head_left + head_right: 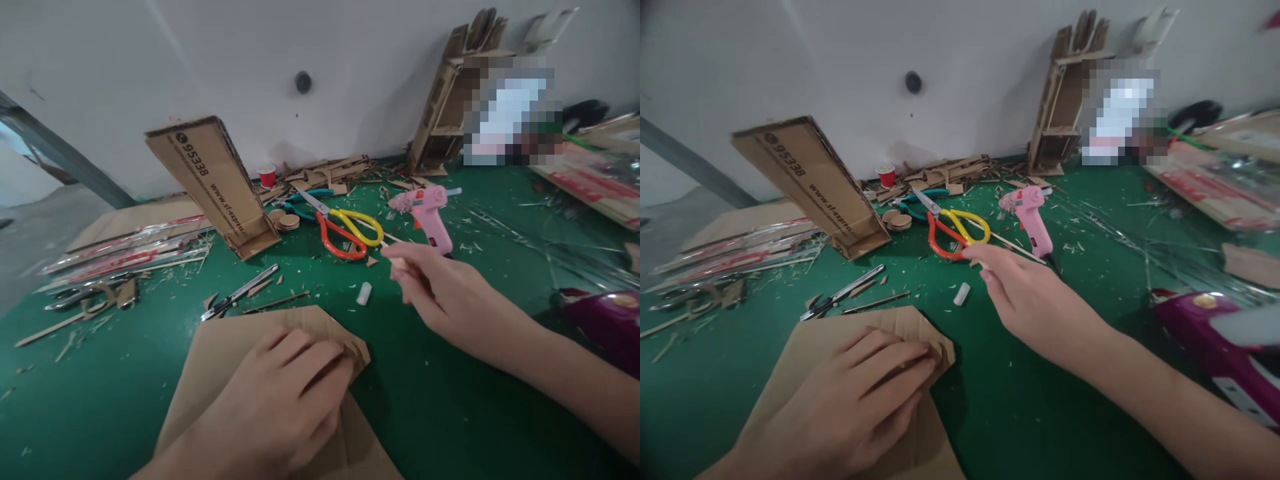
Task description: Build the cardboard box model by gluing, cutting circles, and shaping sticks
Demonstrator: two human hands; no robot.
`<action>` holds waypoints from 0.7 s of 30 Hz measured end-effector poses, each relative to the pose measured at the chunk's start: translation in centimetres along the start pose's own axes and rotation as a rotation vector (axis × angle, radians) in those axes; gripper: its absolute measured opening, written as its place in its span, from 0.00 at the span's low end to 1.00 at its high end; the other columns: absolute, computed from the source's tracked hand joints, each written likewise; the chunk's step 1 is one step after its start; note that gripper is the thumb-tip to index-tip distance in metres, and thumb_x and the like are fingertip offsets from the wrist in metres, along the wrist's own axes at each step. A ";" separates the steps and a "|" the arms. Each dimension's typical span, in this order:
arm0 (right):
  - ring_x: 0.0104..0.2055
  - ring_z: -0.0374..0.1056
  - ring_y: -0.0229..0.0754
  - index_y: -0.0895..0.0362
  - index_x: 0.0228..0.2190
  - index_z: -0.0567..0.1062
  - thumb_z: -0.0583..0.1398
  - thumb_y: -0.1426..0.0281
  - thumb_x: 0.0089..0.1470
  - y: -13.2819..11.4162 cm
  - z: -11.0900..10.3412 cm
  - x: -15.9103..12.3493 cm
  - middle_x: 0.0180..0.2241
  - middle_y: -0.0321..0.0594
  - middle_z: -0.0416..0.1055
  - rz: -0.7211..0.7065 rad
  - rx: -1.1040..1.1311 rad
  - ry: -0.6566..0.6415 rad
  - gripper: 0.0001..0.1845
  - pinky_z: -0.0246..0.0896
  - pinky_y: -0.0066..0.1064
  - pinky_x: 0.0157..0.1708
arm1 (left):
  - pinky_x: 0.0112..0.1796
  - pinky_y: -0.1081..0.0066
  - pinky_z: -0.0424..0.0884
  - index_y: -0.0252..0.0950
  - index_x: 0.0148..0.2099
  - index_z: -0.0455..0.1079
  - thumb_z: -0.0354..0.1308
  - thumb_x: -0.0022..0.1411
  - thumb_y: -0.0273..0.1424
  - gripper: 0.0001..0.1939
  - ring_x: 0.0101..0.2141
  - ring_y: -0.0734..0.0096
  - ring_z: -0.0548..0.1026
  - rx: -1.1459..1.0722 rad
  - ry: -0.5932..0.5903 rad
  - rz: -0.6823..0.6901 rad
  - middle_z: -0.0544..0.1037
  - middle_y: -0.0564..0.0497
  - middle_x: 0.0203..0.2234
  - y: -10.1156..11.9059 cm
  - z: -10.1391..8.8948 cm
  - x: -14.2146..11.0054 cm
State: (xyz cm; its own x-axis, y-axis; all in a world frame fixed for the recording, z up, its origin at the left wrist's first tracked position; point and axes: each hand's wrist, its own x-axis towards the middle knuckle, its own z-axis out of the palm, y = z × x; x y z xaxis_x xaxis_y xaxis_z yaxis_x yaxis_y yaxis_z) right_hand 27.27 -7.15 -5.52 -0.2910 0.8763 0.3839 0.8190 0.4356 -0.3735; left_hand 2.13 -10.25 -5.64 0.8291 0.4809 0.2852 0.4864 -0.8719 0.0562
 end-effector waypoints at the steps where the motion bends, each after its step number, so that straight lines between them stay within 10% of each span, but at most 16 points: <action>1: 0.30 0.70 0.39 0.54 0.48 0.65 0.48 0.73 0.60 -0.2 0.1 -0.1 0.30 0.38 0.72 -0.038 0.042 0.005 0.15 0.62 0.29 0.29 | 0.41 0.64 0.66 0.37 0.52 0.68 0.51 0.64 0.29 0.15 0.39 0.66 0.70 -0.024 -0.007 -0.009 0.76 0.52 0.43 0.0 -0.1 0.0; 11: 0.30 0.70 0.38 0.54 0.48 0.66 0.50 0.64 0.61 -1.8 1.3 -0.9 0.33 0.39 0.71 0.156 0.576 -0.167 0.15 0.65 0.27 0.24 | 0.48 0.64 0.63 0.42 0.48 0.68 0.56 0.60 0.42 0.16 0.48 0.66 0.68 -0.224 -0.251 0.032 0.71 0.55 0.50 2.0 -2.3 -0.6; 21: 0.28 0.70 0.37 0.53 0.44 0.67 0.51 0.65 0.59 -2.1 1.7 -0.7 0.25 0.32 0.66 0.146 0.561 -0.276 0.12 0.64 0.28 0.26 | 0.44 0.65 0.66 0.41 0.52 0.65 0.47 0.68 0.31 0.13 0.43 0.68 0.69 -0.197 -0.137 -0.143 0.73 0.52 0.44 2.3 -0.1 -0.9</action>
State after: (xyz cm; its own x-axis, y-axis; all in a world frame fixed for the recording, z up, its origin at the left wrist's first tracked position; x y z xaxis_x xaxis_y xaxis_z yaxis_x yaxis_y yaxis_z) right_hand 24.90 -8.30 -6.43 -0.3741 0.9228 0.0923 0.4978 0.2838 -0.8195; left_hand 2.52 -12.70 -5.68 0.7923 0.5962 0.1295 0.5489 -0.7892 0.2753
